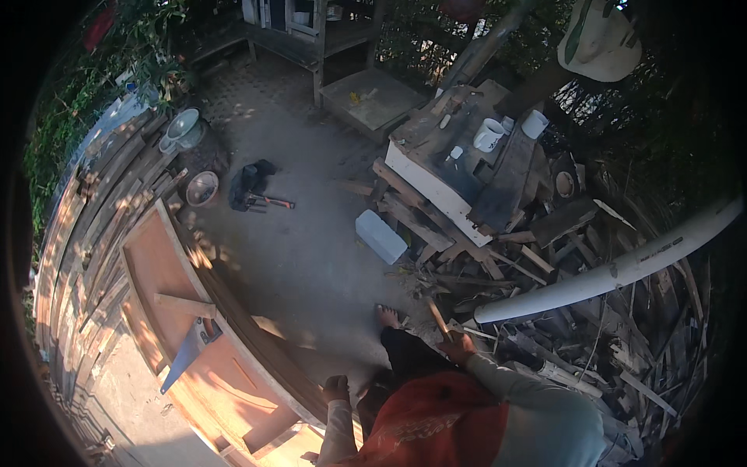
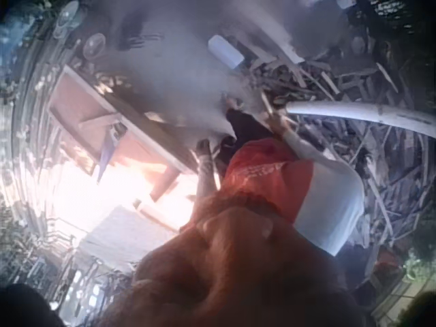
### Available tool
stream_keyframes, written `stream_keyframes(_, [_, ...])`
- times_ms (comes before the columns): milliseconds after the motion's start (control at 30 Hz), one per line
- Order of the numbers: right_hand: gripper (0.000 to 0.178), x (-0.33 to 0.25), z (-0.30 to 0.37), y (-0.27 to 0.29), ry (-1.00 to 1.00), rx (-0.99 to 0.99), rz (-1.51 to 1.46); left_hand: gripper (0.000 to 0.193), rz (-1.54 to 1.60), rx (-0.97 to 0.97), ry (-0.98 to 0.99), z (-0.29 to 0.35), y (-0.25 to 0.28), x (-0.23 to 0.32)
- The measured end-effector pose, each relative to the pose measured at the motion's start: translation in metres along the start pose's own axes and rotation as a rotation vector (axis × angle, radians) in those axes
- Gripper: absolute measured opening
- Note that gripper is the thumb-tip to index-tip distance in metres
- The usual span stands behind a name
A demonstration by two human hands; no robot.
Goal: The person saws through a piece of wood using a handsaw, then uses a hammer to drive a nail into a wooden frame, and finally marks a piece of wood with a pencil.
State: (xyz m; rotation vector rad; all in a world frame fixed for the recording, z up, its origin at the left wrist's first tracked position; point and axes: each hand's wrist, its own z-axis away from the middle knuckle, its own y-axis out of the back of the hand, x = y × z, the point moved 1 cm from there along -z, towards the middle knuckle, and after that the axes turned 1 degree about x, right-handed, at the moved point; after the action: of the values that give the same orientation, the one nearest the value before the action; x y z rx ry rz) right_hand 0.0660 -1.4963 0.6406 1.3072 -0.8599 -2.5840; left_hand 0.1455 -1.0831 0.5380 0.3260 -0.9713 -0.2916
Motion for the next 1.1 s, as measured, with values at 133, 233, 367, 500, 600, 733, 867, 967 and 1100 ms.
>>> stream_keyframes(133, [0.061, 0.098, -0.107, 0.108, -0.320, -0.139, 0.270, 0.024, -0.041, -0.093, -0.591, -0.100, -0.215, 0.311])
stream_keyframes(233, [0.060, 0.152, -0.161, 0.193, -0.353, -0.258, 0.220, 0.019, -0.103, -0.164, -1.041, -0.153, -0.377, 0.548])
stream_keyframes(367, [0.056, 0.186, -0.245, 0.301, -0.385, -0.341, 0.109, 0.023, -0.405, -0.164, -1.156, -0.194, -0.586, 0.767])
stream_keyframes(500, [0.055, 0.199, -0.308, 0.390, -0.569, -0.163, -0.001, 0.027, -0.729, -0.200, -1.168, -0.205, -0.747, 0.864])
stream_keyframes(600, [0.054, 0.211, -0.336, 0.442, -0.629, -0.073, -0.088, 0.029, -0.872, -0.200, -1.161, -0.201, -0.823, 0.892])
stream_keyframes(733, [0.053, 0.229, -0.348, 0.476, -0.697, -0.024, -0.149, 0.036, -1.047, -0.212, -1.130, -0.201, -0.886, 0.916])
stream_keyframes(867, [0.052, 0.244, -0.348, 0.480, -0.752, -0.051, -0.178, 0.038, -1.198, -0.049, -1.175, -0.200, -0.920, 0.924])
stream_keyframes(967, [0.051, 0.250, -0.342, 0.484, -0.791, -0.065, -0.194, 0.039, -0.899, -0.158, -1.019, -0.202, -0.927, 0.934])
stream_keyframes(1100, [0.050, 0.251, -0.340, 0.486, -0.810, -0.079, -0.207, 0.037, -0.468, -0.532, -0.804, -0.177, -0.946, 0.924])
